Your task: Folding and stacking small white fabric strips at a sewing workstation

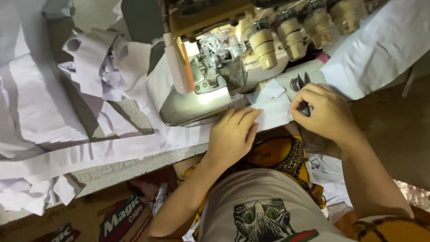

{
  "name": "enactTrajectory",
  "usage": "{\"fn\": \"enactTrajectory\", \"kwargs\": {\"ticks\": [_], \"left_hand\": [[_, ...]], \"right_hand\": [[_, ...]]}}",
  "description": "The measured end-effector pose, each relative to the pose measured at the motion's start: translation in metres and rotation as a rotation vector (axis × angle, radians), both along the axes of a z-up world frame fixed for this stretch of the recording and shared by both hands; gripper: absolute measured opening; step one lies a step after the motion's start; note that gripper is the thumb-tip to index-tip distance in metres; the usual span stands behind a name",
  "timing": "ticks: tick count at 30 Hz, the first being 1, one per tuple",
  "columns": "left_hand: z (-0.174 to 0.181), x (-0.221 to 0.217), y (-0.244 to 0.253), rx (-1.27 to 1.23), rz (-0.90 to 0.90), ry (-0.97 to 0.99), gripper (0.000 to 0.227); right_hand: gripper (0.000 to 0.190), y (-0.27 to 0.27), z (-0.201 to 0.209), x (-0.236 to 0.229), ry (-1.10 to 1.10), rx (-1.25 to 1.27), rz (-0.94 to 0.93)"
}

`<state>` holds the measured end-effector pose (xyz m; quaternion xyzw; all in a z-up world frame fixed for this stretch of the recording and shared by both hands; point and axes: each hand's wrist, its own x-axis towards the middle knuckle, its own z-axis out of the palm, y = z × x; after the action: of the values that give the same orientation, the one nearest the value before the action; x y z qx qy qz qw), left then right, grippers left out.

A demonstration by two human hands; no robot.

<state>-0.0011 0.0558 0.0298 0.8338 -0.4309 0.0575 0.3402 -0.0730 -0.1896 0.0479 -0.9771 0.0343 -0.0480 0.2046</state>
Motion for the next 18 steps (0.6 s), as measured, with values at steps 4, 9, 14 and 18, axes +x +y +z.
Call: {"fn": "enactTrajectory", "kwargs": {"ticks": [4,9,14,18], "left_hand": [[-0.010,-0.003,-0.014,0.076,0.103,-0.102,0.021],[-0.016,-0.005,-0.018,0.052,0.113,-0.086,0.002],[-0.016,-0.003,-0.016,0.017,0.148,-0.180,0.009],[-0.016,-0.003,-0.018,0.005,0.063,-0.133,0.015]], "right_hand": [[0.017,-0.008,0.000,-0.004,-0.078,0.107,0.086],[0.018,-0.008,0.007,-0.006,-0.094,0.299,0.107],[0.014,-0.008,0.006,-0.010,-0.074,0.296,0.062],[0.019,-0.004,0.002,-0.010,-0.133,0.099,0.087]]}}
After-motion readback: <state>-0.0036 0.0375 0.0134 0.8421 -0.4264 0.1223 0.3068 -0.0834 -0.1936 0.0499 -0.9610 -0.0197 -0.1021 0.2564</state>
